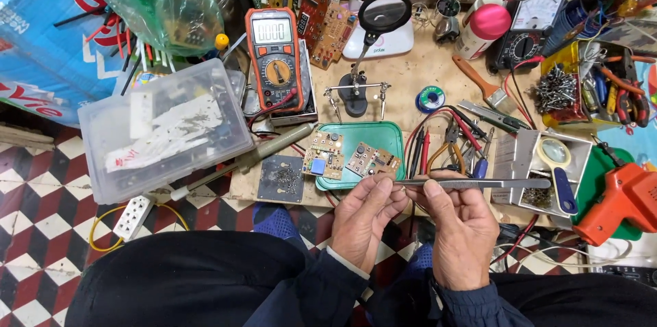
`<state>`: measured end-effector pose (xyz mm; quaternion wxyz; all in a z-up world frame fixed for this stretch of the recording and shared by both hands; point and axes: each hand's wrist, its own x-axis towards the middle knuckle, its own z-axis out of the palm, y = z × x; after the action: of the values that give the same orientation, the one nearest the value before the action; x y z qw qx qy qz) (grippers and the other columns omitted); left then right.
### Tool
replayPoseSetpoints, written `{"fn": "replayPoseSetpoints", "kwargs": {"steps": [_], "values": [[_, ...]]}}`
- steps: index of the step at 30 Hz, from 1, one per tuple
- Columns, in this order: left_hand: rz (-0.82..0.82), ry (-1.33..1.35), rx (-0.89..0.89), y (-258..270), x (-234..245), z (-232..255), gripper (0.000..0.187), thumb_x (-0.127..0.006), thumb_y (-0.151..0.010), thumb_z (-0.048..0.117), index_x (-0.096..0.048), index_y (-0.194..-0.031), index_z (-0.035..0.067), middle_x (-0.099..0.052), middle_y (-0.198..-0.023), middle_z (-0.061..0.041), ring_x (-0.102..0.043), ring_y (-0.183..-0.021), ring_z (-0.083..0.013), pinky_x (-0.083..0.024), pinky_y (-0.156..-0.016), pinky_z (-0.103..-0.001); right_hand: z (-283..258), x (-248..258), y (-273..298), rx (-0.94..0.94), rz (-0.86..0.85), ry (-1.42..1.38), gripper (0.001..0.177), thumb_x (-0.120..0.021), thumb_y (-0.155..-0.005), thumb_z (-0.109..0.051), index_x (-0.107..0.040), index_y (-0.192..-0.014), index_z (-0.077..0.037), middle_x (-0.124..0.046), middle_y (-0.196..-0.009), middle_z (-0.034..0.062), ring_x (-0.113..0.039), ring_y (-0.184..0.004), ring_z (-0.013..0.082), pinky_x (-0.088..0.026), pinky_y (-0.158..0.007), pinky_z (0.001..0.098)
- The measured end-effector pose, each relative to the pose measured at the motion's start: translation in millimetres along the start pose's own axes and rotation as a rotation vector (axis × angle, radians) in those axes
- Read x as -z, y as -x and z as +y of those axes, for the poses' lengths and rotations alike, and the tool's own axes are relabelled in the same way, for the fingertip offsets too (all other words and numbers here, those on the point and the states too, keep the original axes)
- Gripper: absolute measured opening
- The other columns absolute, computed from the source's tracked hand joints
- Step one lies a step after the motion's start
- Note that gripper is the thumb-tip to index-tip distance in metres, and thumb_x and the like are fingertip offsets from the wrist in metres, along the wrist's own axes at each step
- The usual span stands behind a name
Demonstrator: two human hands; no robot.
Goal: The person sits on the floor and uses pliers to remove a small component from a circuit board. They then use tweezers to place the component back onto the board and adjust its position.
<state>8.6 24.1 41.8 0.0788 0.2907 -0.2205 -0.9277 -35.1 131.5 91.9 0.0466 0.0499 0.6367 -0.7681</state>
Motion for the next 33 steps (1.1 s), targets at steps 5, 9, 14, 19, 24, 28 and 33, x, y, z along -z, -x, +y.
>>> {"fn": "replayPoseSetpoints", "kwargs": {"steps": [5, 9, 14, 19, 24, 28, 33], "values": [[-0.024, -0.004, -0.003, -1.8, 3.0, -1.2, 0.024, -0.073, -0.105, 0.013, -0.073, -0.125, 0.0, -0.08, -0.106, -0.014, -0.076, -0.099, -0.0207, -0.065, -0.1, -0.038, -1.5, -2.4, 0.2, 0.009, 0.015, -0.016, 0.02, -0.071, -0.104, -0.002, -0.069, -0.122, 0.006, -0.077, -0.102, 0.0212, -0.08, -0.092, 0.0309, -0.072, -0.095, 0.0387], [-0.006, -0.009, 0.0, -3.4, 3.3, -2.7, 0.025, -0.074, -0.104, 0.014, -0.073, -0.125, 0.0, -0.079, -0.102, -0.014, -0.077, -0.097, -0.0215, -0.066, -0.101, -0.039, 1.1, -2.5, -0.2, 0.01, 0.036, -0.032, 0.022, -0.072, -0.103, -0.001, -0.07, -0.122, 0.007, -0.078, -0.101, 0.0209, -0.081, -0.093, 0.0309, -0.073, -0.095, 0.0399], [0.003, -0.051, -0.019, -3.0, 2.0, -1.6, 0.025, -0.076, -0.103, 0.014, -0.075, -0.124, 0.001, -0.081, -0.102, -0.013, -0.078, -0.095, -0.0204, -0.066, -0.099, -0.038, 3.5, -1.3, -0.7, 0.02, 0.017, -0.031, 0.017, -0.07, -0.104, 0.001, -0.069, -0.12, 0.006, -0.077, -0.101, 0.0227, -0.081, -0.092, 0.0325, -0.073, -0.095, 0.0398], [-0.007, -0.088, -0.014, -3.8, 4.1, 0.6, 0.025, -0.076, -0.103, 0.016, -0.074, -0.122, 0.001, -0.079, -0.102, -0.012, -0.077, -0.097, -0.0216, -0.067, -0.101, -0.04, -2.4, -4.1, 1.2, 0.014, 0.004, 0.013, 0.017, -0.071, -0.104, -0.001, -0.069, -0.12, 0.006, -0.077, -0.099, 0.023, -0.082, -0.091, 0.0331, -0.073, -0.094, 0.0389], [-0.069, -0.091, -0.043, -5.0, 4.8, -2.9, 0.033, -0.074, -0.103, 0.018, -0.071, -0.128, -0.004, -0.079, -0.11, -0.02, -0.08, -0.106, -0.0316, -0.067, -0.105, -0.043, 3.9, 1.0, 0.3, 0.032, -0.021, 0.026, 0.018, -0.071, -0.106, -0.001, -0.068, -0.122, 0.007, -0.077, -0.096, 0.0228, -0.083, -0.09, 0.0341, -0.073, -0.095, 0.0376], [-0.049, -0.055, -0.032, -1.4, 5.6, -1.5, 0.028, -0.076, -0.104, 0.018, -0.072, -0.125, 0.0, -0.078, -0.106, -0.015, -0.077, -0.099, -0.0236, -0.066, -0.104, -0.04, 15.1, 7.9, -1.5, 0.038, -0.019, 0.077, 0.019, -0.075, -0.107, -0.009, -0.069, -0.124, -0.002, -0.078, -0.101, 0.0146, -0.083, -0.094, 0.0293, -0.073, -0.09, 0.0355], [0.0, -0.062, 0.014, 8.4, -1.2, 15.0, 0.046, -0.069, -0.106, 0.026, -0.068, -0.141, -0.003, -0.076, -0.117, -0.023, -0.076, -0.106, -0.0309, -0.066, -0.105, -0.042, 20.2, 2.6, -5.5, 0.069, -0.024, 0.114, 0.021, -0.077, -0.107, -0.012, -0.068, -0.124, -0.004, -0.073, -0.096, 0.0085, -0.083, -0.095, 0.0274, -0.077, -0.099, 0.0391]]}}
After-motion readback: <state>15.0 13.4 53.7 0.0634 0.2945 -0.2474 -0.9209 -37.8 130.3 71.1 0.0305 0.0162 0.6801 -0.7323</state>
